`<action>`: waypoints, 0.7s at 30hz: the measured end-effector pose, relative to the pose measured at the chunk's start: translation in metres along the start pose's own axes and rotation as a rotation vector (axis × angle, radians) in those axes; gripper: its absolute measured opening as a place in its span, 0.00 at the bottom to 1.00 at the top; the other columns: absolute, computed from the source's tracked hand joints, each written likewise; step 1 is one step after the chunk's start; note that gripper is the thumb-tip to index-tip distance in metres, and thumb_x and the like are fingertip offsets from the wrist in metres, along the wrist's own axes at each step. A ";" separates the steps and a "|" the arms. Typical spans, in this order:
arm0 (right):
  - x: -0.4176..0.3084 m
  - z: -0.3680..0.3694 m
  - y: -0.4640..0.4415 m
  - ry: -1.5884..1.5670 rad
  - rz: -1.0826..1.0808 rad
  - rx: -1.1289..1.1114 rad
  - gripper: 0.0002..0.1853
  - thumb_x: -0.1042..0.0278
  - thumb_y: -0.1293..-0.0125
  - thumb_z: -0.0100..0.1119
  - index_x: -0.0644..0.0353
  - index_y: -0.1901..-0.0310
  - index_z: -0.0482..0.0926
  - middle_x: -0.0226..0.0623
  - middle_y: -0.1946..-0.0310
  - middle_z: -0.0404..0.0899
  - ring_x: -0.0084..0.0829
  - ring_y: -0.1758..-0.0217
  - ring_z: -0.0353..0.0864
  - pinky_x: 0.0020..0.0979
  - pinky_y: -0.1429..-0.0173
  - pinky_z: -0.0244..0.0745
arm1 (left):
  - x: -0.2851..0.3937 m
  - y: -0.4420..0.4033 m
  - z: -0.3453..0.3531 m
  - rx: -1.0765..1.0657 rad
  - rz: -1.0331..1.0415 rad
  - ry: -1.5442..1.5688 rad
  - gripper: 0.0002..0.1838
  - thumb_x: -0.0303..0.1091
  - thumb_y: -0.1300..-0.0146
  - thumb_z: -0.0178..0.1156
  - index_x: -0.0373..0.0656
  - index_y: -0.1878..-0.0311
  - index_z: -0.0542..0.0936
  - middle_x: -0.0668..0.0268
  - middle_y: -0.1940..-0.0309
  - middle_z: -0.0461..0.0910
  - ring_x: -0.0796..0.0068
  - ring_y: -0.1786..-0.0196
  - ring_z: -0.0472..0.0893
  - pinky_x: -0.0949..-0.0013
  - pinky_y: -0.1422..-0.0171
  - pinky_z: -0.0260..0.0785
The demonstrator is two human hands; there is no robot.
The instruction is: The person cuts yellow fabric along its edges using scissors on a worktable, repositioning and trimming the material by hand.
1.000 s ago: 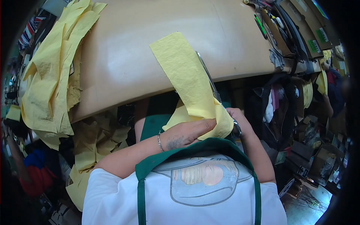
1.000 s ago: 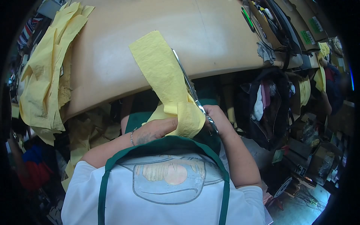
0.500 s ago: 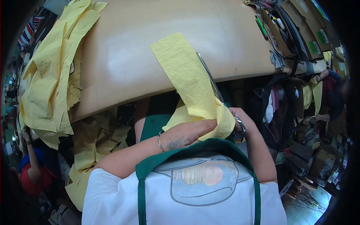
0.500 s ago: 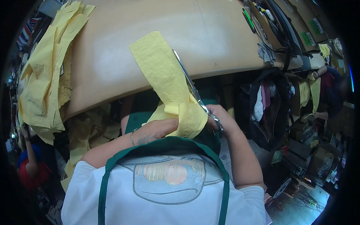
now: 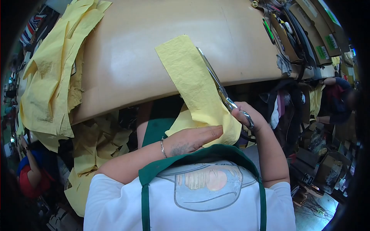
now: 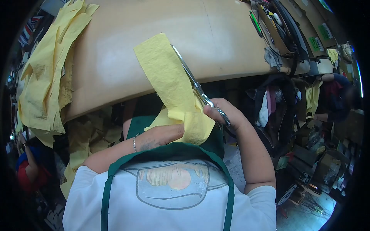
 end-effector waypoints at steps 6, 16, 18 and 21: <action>0.001 0.003 -0.004 0.091 0.044 0.080 0.42 0.22 0.63 0.52 0.65 0.73 0.74 0.31 0.80 0.72 0.21 0.75 0.70 0.23 0.72 0.66 | -0.003 0.002 0.002 0.098 0.189 -0.181 0.38 0.15 0.54 0.47 0.52 0.37 0.54 0.63 0.40 0.59 0.62 0.48 0.71 0.69 0.50 0.70; -0.004 0.006 -0.002 0.066 0.051 0.114 0.40 0.24 0.62 0.54 0.66 0.74 0.74 0.31 0.80 0.72 0.21 0.74 0.70 0.24 0.70 0.67 | -0.006 0.003 0.004 0.104 0.209 -0.213 0.39 0.14 0.55 0.46 0.52 0.37 0.53 0.65 0.39 0.59 0.62 0.49 0.71 0.69 0.52 0.71; -0.004 0.007 -0.002 0.069 0.056 0.122 0.40 0.25 0.62 0.55 0.66 0.74 0.74 0.31 0.80 0.73 0.21 0.74 0.70 0.24 0.70 0.67 | -0.006 0.002 0.005 0.096 0.189 -0.172 0.39 0.14 0.55 0.46 0.53 0.37 0.53 0.65 0.39 0.59 0.62 0.49 0.71 0.69 0.51 0.70; 0.000 0.006 -0.002 0.106 0.065 0.123 0.39 0.26 0.61 0.55 0.65 0.73 0.75 0.32 0.80 0.73 0.22 0.74 0.71 0.24 0.69 0.67 | -0.008 0.001 0.006 0.129 0.241 -0.200 0.39 0.14 0.55 0.46 0.53 0.36 0.53 0.65 0.39 0.59 0.63 0.48 0.71 0.70 0.50 0.70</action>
Point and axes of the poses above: each hand's wrist, its own y-axis away from the middle knuckle, its own z-axis out of the palm, x = y × z, the point moved 3 cm from there along -y, towards the middle knuckle
